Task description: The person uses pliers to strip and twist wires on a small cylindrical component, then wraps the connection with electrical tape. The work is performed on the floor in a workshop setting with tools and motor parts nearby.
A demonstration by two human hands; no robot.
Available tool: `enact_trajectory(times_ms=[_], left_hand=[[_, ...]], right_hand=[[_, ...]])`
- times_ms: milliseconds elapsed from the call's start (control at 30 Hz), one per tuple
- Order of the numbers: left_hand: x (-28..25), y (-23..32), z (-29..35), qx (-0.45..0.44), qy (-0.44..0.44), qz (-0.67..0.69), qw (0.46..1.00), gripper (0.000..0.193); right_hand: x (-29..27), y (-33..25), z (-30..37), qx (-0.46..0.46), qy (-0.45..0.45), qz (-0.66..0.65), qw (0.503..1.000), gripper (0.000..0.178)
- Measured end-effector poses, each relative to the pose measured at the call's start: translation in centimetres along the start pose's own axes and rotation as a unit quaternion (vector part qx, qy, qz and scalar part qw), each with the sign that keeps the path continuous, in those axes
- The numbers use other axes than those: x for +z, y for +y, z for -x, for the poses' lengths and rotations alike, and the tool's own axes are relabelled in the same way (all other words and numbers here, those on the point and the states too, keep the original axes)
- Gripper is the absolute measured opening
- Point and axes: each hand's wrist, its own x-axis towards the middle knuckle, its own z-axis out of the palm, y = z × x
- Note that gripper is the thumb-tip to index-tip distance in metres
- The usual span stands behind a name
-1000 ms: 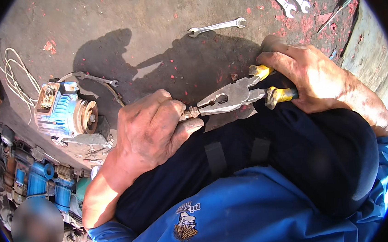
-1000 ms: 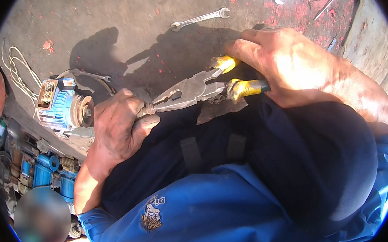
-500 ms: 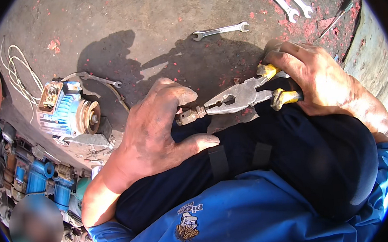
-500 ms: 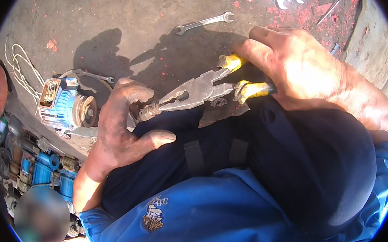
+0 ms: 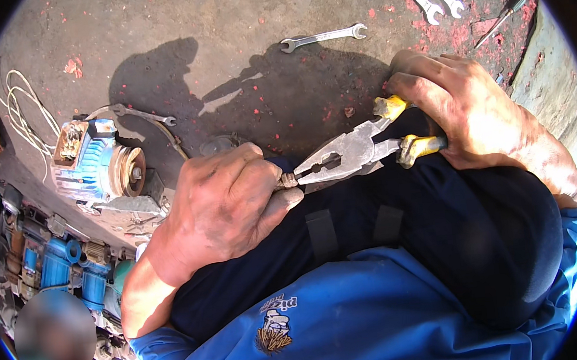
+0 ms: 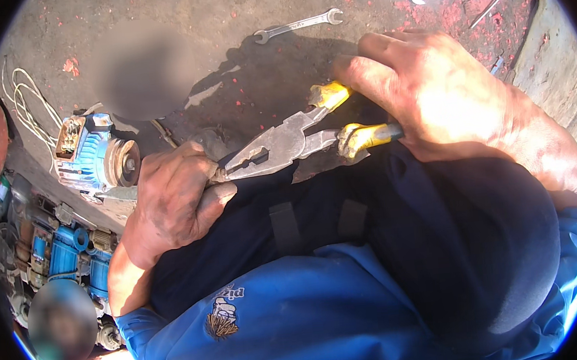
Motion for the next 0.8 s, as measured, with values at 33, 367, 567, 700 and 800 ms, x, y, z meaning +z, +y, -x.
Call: enact_trajectory(times_ms=[33,367,567,700,800], left_hand=[[0.1,0.1,0.0,-0.006,0.007,-0.007,1.0,0.028],[0.8,0.2,-0.1,0.005,0.026,0.044,0.999,0.029],[0.8,-0.2,0.1,0.006,0.014,0.015,1.0,0.033],[0.6,0.8,0.0,-0.047,0.0,-0.046,0.998,0.033],[0.8,1.0,0.1,-0.051,0.009,-0.039,0.998,0.033]], right_hand=[[0.0,0.0,-0.1,-0.001,0.002,0.003,1.0,0.063],[-0.3,0.1,0.7,0.004,-0.015,0.001,1.0,0.064],[-0.1,0.0,0.5,0.0,-0.006,-0.004,1.0,0.064],[0.1,0.0,0.3,0.003,0.001,0.006,1.0,0.063],[0.0,0.2,0.4,0.0,0.002,0.008,1.0,0.063]])
